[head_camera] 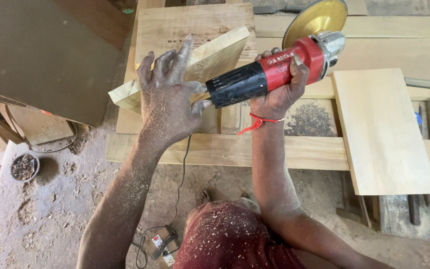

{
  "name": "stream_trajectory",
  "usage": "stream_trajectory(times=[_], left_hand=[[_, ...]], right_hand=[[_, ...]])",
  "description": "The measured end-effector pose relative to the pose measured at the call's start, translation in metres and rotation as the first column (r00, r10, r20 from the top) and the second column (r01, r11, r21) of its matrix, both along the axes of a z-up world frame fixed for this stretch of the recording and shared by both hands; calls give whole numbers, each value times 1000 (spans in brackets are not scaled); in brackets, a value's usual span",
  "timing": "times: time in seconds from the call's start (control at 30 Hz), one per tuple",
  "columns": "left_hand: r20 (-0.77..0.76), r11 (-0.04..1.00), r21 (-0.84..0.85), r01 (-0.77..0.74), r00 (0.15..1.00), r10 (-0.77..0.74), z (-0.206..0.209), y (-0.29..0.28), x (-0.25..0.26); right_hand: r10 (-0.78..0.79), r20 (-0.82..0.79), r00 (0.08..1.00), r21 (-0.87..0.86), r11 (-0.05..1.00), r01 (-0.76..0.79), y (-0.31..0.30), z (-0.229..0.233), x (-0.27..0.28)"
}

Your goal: The person uses a power angle grinder to sand and smooth the edges and flat surfaces of a wooden board, turning the board by hand to reach different sides while working on the floor.

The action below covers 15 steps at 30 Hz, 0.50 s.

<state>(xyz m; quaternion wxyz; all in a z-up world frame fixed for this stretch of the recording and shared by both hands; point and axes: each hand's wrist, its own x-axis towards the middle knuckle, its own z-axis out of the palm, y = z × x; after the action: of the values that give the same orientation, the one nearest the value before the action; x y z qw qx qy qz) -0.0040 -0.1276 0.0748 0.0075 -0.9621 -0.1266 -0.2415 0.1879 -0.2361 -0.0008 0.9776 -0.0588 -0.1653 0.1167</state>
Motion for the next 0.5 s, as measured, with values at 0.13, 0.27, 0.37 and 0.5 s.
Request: stream_trajectory(times=[0.13, 0.27, 0.37, 0.5], left_hand=[[-27, 998, -66, -5, 1000, 3, 8, -2, 2], [-8, 995, -98, -13, 1000, 12, 9, -7, 0], [16, 992, -113, -54, 998, 56, 5, -13, 3], [77, 990, -137, -23, 996, 34, -4, -17, 1]], right_hand=[[-1, 19, 1000, -12, 1000, 2, -1, 3, -1], [14, 33, 999, -6, 1000, -14, -1, 4, -1], [47, 42, 998, 7, 999, -48, -3, 3, 1], [65, 49, 997, 13, 998, -65, -7, 1, 6]])
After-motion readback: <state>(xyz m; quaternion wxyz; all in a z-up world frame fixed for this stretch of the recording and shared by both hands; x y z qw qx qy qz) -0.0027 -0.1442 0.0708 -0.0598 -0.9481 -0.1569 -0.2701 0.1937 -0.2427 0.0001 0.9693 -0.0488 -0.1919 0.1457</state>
